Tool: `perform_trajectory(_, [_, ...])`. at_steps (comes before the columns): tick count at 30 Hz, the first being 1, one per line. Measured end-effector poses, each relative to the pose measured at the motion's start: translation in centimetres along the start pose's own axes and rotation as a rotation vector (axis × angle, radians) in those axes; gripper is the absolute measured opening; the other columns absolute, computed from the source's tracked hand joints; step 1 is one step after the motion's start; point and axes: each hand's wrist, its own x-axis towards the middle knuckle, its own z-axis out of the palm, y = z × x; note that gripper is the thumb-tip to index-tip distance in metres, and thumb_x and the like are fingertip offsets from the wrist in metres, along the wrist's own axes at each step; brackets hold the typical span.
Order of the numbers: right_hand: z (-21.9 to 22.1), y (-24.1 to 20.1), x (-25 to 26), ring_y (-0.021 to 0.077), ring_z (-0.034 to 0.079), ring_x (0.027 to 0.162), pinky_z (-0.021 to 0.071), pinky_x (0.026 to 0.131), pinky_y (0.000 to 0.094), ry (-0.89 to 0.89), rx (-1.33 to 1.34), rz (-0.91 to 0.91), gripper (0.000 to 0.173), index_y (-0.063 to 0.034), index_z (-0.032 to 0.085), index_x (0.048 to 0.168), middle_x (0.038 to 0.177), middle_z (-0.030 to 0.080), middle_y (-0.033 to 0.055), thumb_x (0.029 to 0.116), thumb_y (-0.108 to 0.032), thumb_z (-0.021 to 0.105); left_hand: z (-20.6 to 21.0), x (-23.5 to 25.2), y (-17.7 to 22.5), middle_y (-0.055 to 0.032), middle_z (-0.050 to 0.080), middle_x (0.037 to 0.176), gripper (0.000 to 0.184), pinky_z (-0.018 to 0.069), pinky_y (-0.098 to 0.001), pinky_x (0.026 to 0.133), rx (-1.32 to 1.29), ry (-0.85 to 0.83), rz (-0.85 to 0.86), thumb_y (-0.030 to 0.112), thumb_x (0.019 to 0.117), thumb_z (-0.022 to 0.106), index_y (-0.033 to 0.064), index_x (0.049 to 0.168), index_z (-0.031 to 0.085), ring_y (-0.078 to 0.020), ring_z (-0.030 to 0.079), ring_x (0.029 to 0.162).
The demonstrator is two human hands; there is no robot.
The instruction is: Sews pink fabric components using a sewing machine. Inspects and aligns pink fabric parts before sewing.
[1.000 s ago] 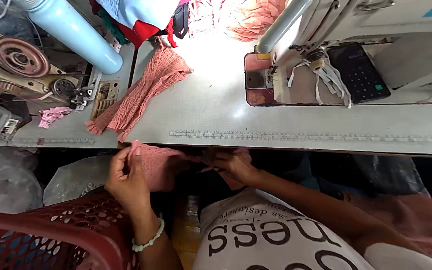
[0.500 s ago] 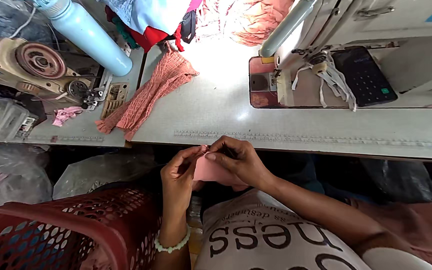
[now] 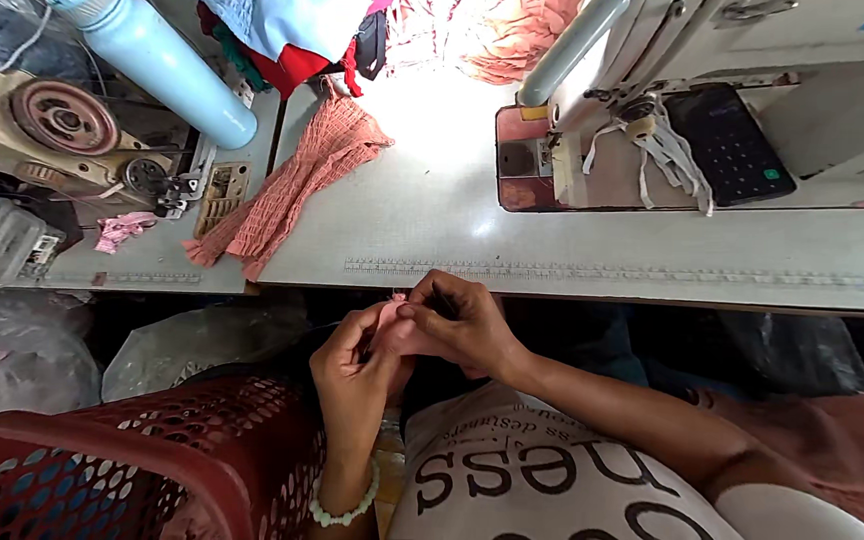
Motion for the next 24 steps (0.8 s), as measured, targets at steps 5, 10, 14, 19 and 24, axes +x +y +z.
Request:
perform_trajectory(5, [1.7,4.3,-0.9,0.0132,0.067,0.076,0.0547,0.073,0.03,-0.283,-0.142,-0.045,0.03,0.0063,0.071,0.097,0.084,0.071,0.0136,0.1026,-0.021,0.061,-4.6,-0.5,0.7,0.0042,0.075,0.103,0.014,0.0594,-0.0285,0.09,0.178,0.206,0.107,0.011,0.0998,0.062,0.0061,0.105,0.074,-0.0087,0.071,0.099])
perform_trajectory(10, [1.3,11.2,0.3,0.0446,0.063,0.119,0.0453,0.103,0.0642,-0.683,-0.582,0.422,0.032,0.0014,0.068,0.126,0.123,0.068,0.0278,0.1052,-0.016,0.051,-7.2,-1.4,4.5,0.0045,0.07,0.097,0.016,0.054,-0.019,0.09,0.495,0.389,0.258,0.006,0.1014,0.056,-0.0037,0.105,0.069,0.0006,0.065,0.097])
perform_trajectory(14, [1.4,14.3,2.9,0.0512,0.045,0.138,0.0356,0.11,0.0696,-0.765,-0.957,0.632,0.04,0.0063,0.054,0.14,0.146,0.05,0.0325,0.105,-0.014,0.054,-6.9,-1.8,5.3,-0.002,0.067,0.093,0.02,0.048,-0.0105,0.085,0.636,0.298,0.252,0.009,0.1013,0.058,-0.0065,0.101,0.07,0.004,0.06,0.093])
perform_trajectory(19, [1.4,14.7,4.4,0.0416,0.045,0.141,0.0343,0.116,0.0593,-0.609,-0.937,0.657,0.044,0.0031,0.05,0.146,0.148,0.051,0.0286,0.1091,-0.021,0.046,-7.1,-1.6,4.6,-0.0062,0.067,0.093,0.022,0.0468,-0.0081,0.084,0.664,0.228,0.231,0.01,0.1008,0.06,-0.0083,0.099,0.071,0.0037,0.06,0.093])
perform_trajectory(24, [1.5,14.7,4.6,0.0432,0.045,0.142,0.0343,0.116,0.0598,-0.713,-0.874,0.617,0.047,0.0011,0.048,0.149,0.149,0.049,0.029,0.1079,-0.023,0.048,-7.1,-1.3,4.0,-0.0074,0.069,0.092,0.022,0.0483,-0.0089,0.083,0.659,0.205,0.234,0.011,0.1002,0.061,-0.0081,0.099,0.072,0.0028,0.062,0.091])
